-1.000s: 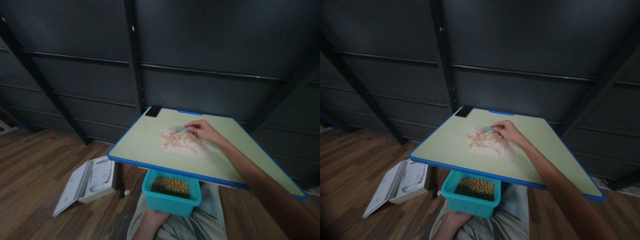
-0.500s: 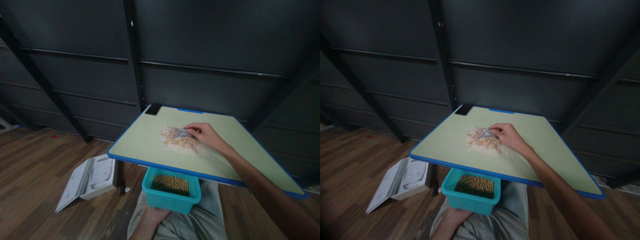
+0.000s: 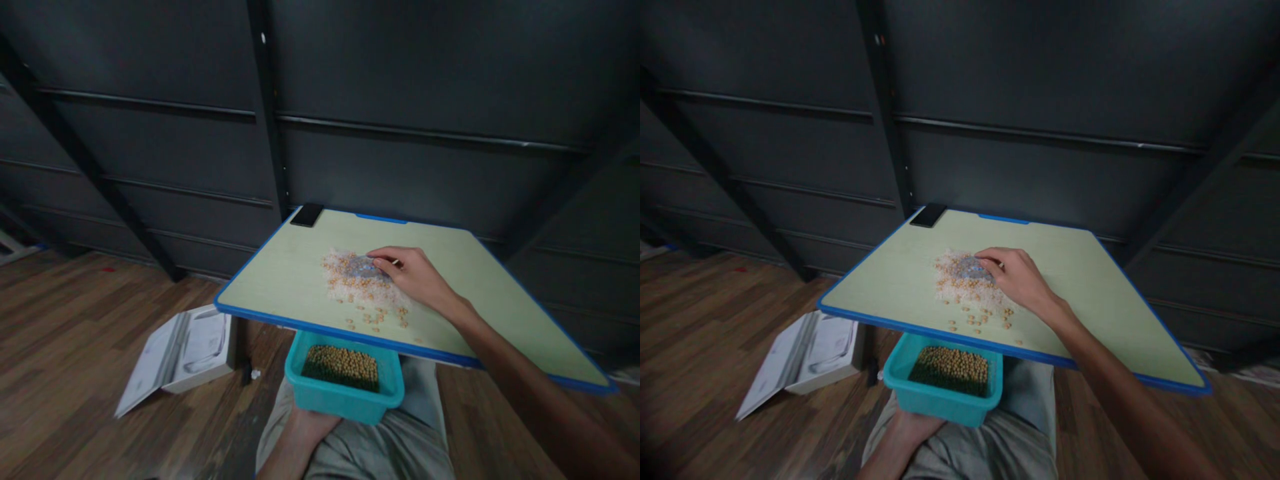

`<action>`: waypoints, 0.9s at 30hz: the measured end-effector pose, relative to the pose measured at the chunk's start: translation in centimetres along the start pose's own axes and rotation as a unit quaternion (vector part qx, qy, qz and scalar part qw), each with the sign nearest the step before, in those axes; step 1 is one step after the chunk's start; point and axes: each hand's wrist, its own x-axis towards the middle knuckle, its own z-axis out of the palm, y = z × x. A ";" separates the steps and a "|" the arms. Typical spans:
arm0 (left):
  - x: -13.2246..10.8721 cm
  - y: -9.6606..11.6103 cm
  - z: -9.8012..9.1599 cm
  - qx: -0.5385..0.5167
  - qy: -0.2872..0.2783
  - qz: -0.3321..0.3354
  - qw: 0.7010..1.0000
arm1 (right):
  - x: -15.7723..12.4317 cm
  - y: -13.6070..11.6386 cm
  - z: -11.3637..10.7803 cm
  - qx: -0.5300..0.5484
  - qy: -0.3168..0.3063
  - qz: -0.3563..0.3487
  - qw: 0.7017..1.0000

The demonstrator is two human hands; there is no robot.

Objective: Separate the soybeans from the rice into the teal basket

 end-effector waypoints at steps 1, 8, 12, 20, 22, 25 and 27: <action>-0.1 0.0 0.2 0.003 0.006 0.000 1.000 | -0.1 -0.2 -0.1 -0.011 0.004 -0.004 1.000; -0.5 -0.2 1.3 0.029 0.062 0.014 0.998 | -1.9 -2.1 -1.5 -0.036 0.076 -0.024 0.996; -0.4 -0.2 1.3 0.033 0.055 0.017 0.998 | -4.2 -3.2 -3.1 -0.031 0.131 0.004 0.991; -0.7 -0.5 2.3 0.035 0.046 0.010 0.998 | -9.2 -3.1 -5.6 -0.019 0.207 0.145 0.967; -0.7 -0.7 2.2 0.032 0.064 0.020 0.997 | -10.3 -2.6 -5.3 0.001 0.241 0.196 0.950; -0.5 -1.2 1.4 0.052 0.082 0.033 0.995 | -11.6 -1.5 -4.9 0.004 0.248 0.238 0.939; -0.4 -1.6 0.9 0.101 0.084 0.026 0.991 | -12.4 -0.8 -4.7 0.007 0.234 0.243 0.941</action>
